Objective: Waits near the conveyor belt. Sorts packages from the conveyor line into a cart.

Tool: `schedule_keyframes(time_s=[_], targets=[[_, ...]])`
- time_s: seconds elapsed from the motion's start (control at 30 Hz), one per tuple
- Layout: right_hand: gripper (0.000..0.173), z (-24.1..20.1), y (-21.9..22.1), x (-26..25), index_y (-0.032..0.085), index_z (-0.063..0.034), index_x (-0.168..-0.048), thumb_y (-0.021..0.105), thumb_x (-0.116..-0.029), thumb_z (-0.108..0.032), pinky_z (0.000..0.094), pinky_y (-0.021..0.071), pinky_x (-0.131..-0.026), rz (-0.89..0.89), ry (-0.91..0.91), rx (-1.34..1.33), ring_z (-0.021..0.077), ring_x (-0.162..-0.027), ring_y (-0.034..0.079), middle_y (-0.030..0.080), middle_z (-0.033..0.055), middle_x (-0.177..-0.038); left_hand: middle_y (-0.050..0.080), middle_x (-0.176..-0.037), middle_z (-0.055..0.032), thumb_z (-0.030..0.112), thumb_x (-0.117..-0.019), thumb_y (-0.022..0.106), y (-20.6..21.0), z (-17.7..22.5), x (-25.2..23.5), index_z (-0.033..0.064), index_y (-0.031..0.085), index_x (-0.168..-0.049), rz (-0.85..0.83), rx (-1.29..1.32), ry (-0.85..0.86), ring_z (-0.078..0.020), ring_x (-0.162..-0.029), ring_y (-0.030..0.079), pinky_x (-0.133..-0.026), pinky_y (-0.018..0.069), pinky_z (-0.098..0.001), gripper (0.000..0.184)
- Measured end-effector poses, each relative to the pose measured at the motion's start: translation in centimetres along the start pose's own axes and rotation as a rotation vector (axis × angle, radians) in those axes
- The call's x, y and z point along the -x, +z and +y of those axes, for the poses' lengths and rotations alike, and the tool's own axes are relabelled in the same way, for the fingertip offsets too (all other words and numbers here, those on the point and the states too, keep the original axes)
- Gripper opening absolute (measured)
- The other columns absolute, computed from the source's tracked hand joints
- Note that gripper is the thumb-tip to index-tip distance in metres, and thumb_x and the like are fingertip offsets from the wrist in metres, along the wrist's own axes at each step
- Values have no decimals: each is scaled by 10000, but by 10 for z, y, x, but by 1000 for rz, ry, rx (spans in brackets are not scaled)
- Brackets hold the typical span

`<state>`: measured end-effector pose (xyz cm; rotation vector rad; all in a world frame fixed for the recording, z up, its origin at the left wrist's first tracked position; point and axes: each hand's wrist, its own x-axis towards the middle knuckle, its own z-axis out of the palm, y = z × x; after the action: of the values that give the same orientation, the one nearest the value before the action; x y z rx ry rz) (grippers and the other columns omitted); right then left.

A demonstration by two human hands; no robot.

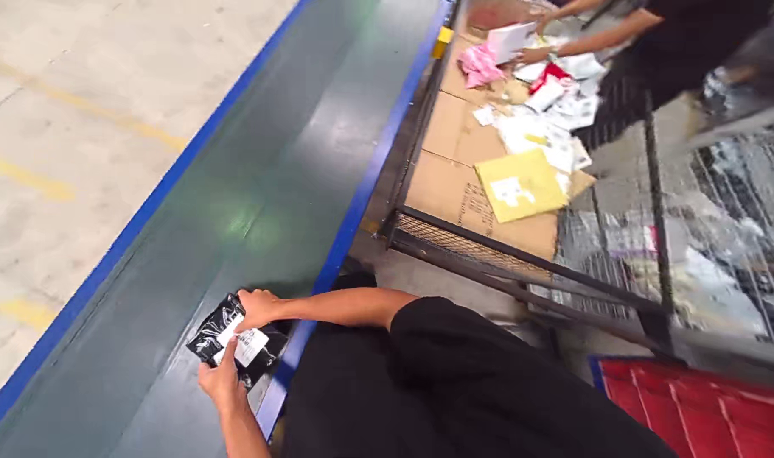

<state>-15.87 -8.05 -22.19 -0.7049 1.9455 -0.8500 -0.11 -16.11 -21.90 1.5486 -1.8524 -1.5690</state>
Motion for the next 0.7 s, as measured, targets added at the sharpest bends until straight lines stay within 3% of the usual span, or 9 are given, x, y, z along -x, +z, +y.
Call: schedule_keyframes(time_s=[0.13, 0.27, 0.43, 0.57, 0.7], targets=[[567, 51, -49, 36, 670, 58, -1111, 793, -860, -435, 639, 493, -895, -14, 2, -117, 410, -1057, 647, 676, 260, -1086, 577, -1373, -279, 163, -843, 854, 44, 21, 9, -65, 453, -1449, -147, -125, 81, -327, -1245, 600, -1067, 504, -490, 762], [569, 83, -96, 73, 617, 84, -1250, 806, -886, -310, 593, 486, -985, 21, -16, -402, 386, -1113, 643, 661, 281, -1167, 569, -1345, -277, 103, -882, 807, 85, 39, 19, -59, 279, -1513, -311, -78, 109, -255, -1168, 622, -1017, 531, -407, 839], [586, 131, -125, 101, 572, 93, -1276, 838, -853, -212, 551, 504, -980, 123, 39, -589, 351, -1093, 650, 649, 273, -1175, 630, -1289, -222, 99, -920, 769, 141, 65, 35, -39, 414, -1477, -476, -136, 101, -193, -1092, 657, -969, 558, -382, 675], [441, 168, -159, 131, 569, 72, -1250, 774, -892, -84, 395, 568, -917, 222, -32, -915, 196, -969, 691, 686, 179, -1099, 699, -1105, -131, 78, -966, 701, 176, 81, 47, -12, 476, -1415, -601, -153, 58, -95, -857, 706, -800, 615, -318, 510], [391, 204, -196, 161, 567, 59, -1250, 734, -921, -69, 367, 581, -904, 223, -67, -976, 158, -946, 701, 700, 147, -1078, 744, -1024, -68, 53, -984, 661, 206, 91, 61, -16, 513, -1380, -732, -153, 50, -80, -824, 731, -767, 633, -292, 428]])
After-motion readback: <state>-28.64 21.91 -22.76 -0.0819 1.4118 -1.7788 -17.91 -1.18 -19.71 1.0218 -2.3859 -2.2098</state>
